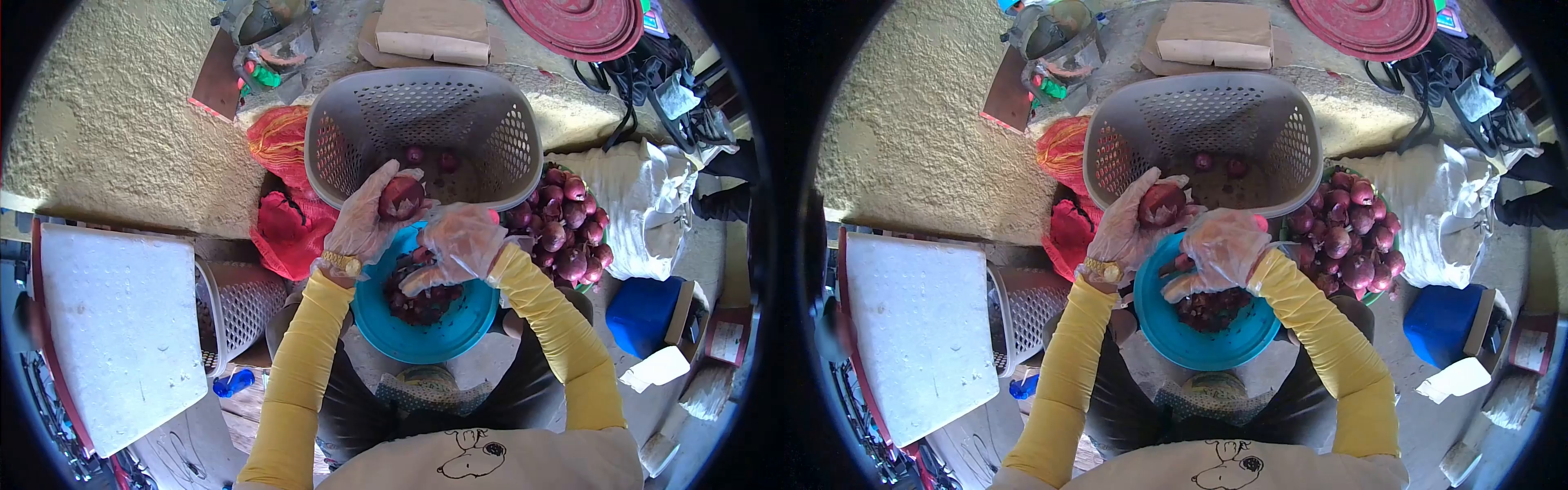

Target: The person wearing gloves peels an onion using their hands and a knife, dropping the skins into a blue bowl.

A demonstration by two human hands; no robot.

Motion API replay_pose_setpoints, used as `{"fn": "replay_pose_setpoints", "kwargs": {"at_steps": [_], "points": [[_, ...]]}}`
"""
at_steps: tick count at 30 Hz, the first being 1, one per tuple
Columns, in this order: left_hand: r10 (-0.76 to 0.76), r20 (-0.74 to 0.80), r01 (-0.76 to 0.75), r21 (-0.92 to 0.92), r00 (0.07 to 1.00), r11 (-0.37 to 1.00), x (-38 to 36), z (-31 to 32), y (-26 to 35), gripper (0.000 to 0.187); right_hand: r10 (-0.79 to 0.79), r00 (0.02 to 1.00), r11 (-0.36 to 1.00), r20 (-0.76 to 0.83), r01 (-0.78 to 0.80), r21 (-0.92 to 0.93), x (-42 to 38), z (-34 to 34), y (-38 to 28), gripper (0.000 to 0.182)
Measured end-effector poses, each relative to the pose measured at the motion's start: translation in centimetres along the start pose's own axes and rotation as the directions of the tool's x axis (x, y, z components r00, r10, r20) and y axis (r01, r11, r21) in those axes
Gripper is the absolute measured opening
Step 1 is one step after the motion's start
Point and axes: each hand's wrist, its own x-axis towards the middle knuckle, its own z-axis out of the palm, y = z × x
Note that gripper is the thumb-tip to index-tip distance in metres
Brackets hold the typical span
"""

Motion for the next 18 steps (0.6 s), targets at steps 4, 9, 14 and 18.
{"fn": "replay_pose_setpoints", "kwargs": {"at_steps": [4,9,14,18], "points": [[-0.021,0.003,0.022,-0.035,1.000,0.999,0.0,0.0,0.0,0.045,0.081,0.985,0.996,0.154,-0.074,-0.051,0.4,-0.3,-0.5,0.072],[-0.020,0.058,0.024,-0.070,0.998,0.997,-0.4,0.4,0.2,0.040,0.108,0.993,0.994,0.046,-0.108,-0.002,0.2,-1.0,-0.3,0.071],[0.432,0.167,-0.459,0.447,0.886,0.768,1.7,-2.7,-1.6,0.039,0.278,0.958,0.960,-0.069,-0.273,0.066,0.7,-2.1,0.4,0.073],[0.077,0.101,-0.087,0.098,0.992,0.991,0.5,-1.1,-0.5,0.036,0.439,0.891,0.889,-0.120,-0.411,0.203,0.2,-2.5,1.4,0.076]]}}
